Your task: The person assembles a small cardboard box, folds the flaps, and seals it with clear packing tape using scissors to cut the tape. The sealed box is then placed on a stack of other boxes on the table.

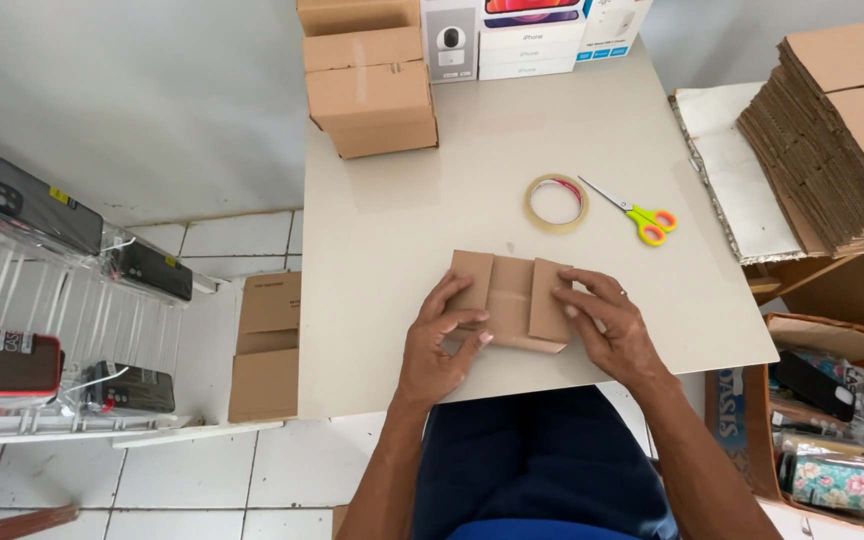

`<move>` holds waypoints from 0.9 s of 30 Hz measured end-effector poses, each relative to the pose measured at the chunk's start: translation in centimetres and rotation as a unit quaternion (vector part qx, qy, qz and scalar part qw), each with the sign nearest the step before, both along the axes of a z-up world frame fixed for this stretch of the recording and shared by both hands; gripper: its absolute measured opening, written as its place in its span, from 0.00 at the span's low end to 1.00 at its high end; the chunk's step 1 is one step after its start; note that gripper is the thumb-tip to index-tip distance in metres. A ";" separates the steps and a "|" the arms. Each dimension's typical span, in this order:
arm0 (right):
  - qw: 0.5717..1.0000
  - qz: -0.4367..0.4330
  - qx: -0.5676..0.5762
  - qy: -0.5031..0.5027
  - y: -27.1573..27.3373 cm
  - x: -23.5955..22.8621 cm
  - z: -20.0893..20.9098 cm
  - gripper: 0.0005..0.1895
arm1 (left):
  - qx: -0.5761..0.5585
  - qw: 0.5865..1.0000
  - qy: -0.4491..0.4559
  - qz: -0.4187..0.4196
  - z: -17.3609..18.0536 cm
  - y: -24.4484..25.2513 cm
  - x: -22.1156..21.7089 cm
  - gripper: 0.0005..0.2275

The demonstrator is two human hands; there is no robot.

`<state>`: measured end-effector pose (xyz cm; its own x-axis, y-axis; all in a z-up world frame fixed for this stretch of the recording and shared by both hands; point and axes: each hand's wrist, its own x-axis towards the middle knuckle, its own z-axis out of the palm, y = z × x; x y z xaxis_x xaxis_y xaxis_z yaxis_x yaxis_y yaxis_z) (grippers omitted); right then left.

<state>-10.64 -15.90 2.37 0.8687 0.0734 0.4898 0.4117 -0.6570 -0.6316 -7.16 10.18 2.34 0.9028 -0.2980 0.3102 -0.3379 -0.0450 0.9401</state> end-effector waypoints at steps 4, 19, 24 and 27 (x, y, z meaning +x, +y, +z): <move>0.996 -0.014 0.033 0.081 0.4 0.1 -0.2 0.16 | 0.003 1.000 0.001 0.030 -0.7 -0.5 0.0 0.05; 0.986 -0.088 0.035 0.134 4.5 -1.5 3.0 0.47 | -0.021 0.993 0.054 0.099 1.6 -1.2 -1.8 0.31; 0.973 -0.109 0.101 0.175 5.3 -1.6 4.5 0.34 | -0.049 0.984 0.118 0.120 1.1 -1.5 -1.8 0.29; 0.961 -0.106 0.160 0.198 5.4 -1.7 4.5 0.34 | -0.051 0.982 0.128 0.128 1.0 -1.5 -1.2 0.28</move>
